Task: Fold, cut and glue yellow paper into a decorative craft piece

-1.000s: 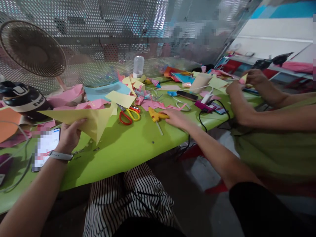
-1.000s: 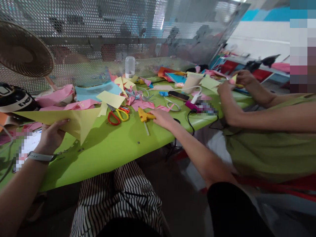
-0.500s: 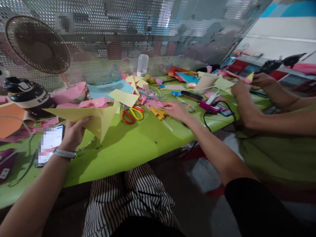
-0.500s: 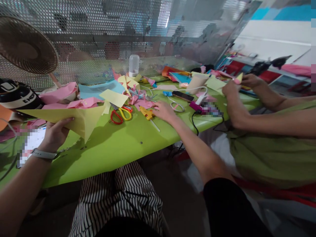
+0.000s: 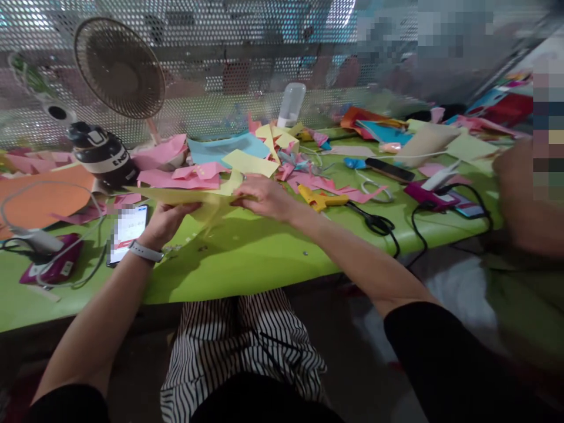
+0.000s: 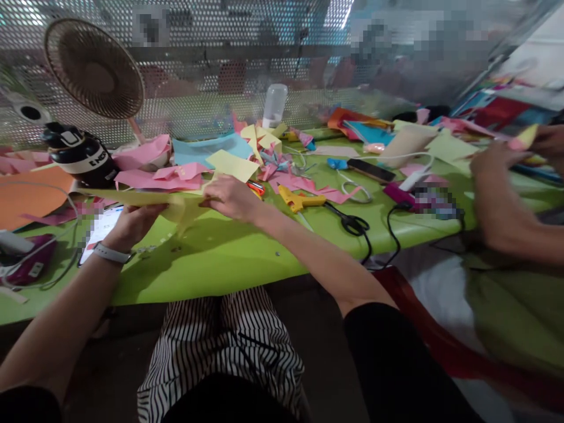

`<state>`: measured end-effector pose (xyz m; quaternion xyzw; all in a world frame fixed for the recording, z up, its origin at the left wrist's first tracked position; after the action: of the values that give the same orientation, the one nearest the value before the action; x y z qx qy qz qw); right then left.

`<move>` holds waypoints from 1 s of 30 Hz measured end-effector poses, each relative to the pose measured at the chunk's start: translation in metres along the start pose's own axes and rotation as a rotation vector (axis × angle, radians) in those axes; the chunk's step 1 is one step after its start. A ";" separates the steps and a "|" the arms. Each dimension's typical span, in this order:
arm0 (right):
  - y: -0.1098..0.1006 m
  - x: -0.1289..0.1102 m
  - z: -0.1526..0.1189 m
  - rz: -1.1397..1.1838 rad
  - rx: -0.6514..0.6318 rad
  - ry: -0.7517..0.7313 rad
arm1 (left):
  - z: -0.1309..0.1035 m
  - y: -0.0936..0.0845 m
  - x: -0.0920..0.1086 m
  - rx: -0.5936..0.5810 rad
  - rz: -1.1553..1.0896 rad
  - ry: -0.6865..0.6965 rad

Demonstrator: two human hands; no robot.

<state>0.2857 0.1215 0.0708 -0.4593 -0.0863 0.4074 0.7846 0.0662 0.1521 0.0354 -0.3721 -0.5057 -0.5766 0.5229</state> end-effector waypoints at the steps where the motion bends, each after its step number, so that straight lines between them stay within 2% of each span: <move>1: -0.001 -0.006 -0.005 -0.060 -0.001 0.015 | 0.002 0.000 0.010 -0.045 0.043 0.015; 2: -0.005 -0.011 -0.012 -0.137 0.034 0.044 | 0.003 0.001 0.021 -0.100 0.095 0.020; 5: -0.011 -0.027 -0.038 -0.297 0.129 0.085 | 0.006 -0.010 0.059 -0.100 0.082 0.164; 7: -0.001 -0.033 -0.054 -0.337 0.080 0.036 | -0.002 -0.019 0.073 -0.077 0.104 0.276; 9: 0.017 -0.032 -0.067 -0.366 -0.027 -0.029 | -0.020 -0.025 0.076 -0.033 0.262 0.397; 11: 0.033 -0.025 -0.077 -0.392 -0.113 -0.080 | -0.043 -0.019 0.067 -0.134 0.525 0.508; 12: 0.039 -0.022 -0.080 -0.397 -0.133 -0.098 | -0.056 -0.012 0.058 -0.262 0.626 0.556; 14: 0.046 -0.016 -0.084 -0.393 -0.138 -0.125 | -0.076 0.000 0.037 -0.478 0.784 0.605; 16: 0.048 -0.013 -0.085 -0.381 -0.123 -0.138 | -0.086 0.008 0.017 -0.588 0.893 0.658; 19: 0.049 -0.013 -0.086 -0.352 -0.109 -0.132 | -0.086 0.011 -0.007 -0.654 0.942 0.632; 21: 0.048 -0.013 -0.086 -0.314 -0.099 -0.117 | -0.084 0.011 -0.013 -0.656 0.932 0.637; 27: 0.047 -0.012 -0.087 -0.168 -0.011 -0.042 | -0.086 0.013 -0.010 -0.649 0.995 0.710; 30: 0.049 -0.013 -0.085 -0.106 0.019 -0.067 | -0.086 0.016 -0.010 -0.632 1.074 0.770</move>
<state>0.2934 0.0683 -0.0125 -0.4327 -0.1327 0.3812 0.8061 0.0918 0.0714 0.0111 -0.4730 0.1566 -0.4488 0.7418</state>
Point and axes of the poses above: each hand's wrist, its own z-axis towards the middle knuckle, its own y-axis out of the palm, x = y × z, the point moved 5 cm from there along z, towards the middle knuckle, and after that the axes turned 11 degrees about x, right-handed, at the moved point
